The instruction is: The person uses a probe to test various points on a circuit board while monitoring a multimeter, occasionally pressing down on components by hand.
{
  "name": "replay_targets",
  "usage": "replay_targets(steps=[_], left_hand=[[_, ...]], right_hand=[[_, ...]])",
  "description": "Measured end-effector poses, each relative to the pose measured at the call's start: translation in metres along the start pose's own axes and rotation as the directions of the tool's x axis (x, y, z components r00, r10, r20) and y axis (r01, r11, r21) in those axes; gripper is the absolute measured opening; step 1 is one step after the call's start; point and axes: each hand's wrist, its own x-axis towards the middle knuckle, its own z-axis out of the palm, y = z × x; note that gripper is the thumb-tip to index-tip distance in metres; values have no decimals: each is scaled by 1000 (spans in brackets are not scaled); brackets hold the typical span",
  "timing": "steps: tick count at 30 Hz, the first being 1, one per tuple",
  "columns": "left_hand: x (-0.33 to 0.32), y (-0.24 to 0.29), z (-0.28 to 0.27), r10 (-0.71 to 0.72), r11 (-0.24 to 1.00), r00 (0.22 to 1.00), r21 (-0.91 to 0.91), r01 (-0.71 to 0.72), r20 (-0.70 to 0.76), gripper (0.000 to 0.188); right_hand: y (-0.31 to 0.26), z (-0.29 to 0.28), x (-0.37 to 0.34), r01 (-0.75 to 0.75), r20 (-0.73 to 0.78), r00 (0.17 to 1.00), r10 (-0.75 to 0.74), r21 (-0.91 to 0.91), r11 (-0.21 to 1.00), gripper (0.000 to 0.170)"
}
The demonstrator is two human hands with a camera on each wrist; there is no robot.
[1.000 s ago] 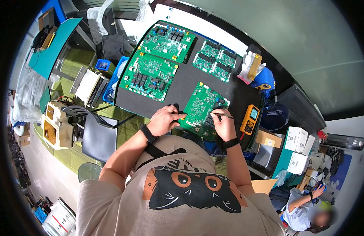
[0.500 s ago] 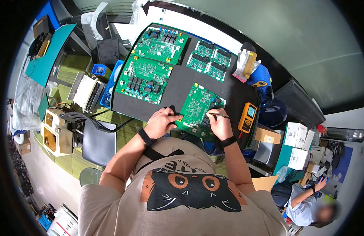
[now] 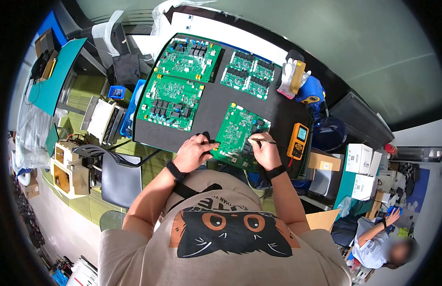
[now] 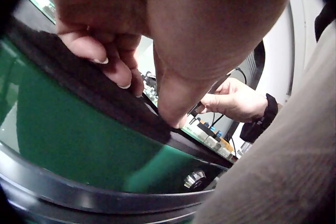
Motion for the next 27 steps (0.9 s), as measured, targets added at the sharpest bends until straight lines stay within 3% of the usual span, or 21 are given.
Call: replay_targets(steps=[11,20,27], left_hand=[[1,6,-3,-49,999,999,-15,50,20,53],[12,7,13,-11,1000,992,-10,9,-127,22],[3,18,18,-11,998,994,64,18,-107,19]], right_hand=[[-3,-4,3,-19,21,1000,19,13,1000,7],[-5,-6,5,43,76,996,-40,-36,998,5],[-10,-9,7,58,132,990,-52,-39,998,4]])
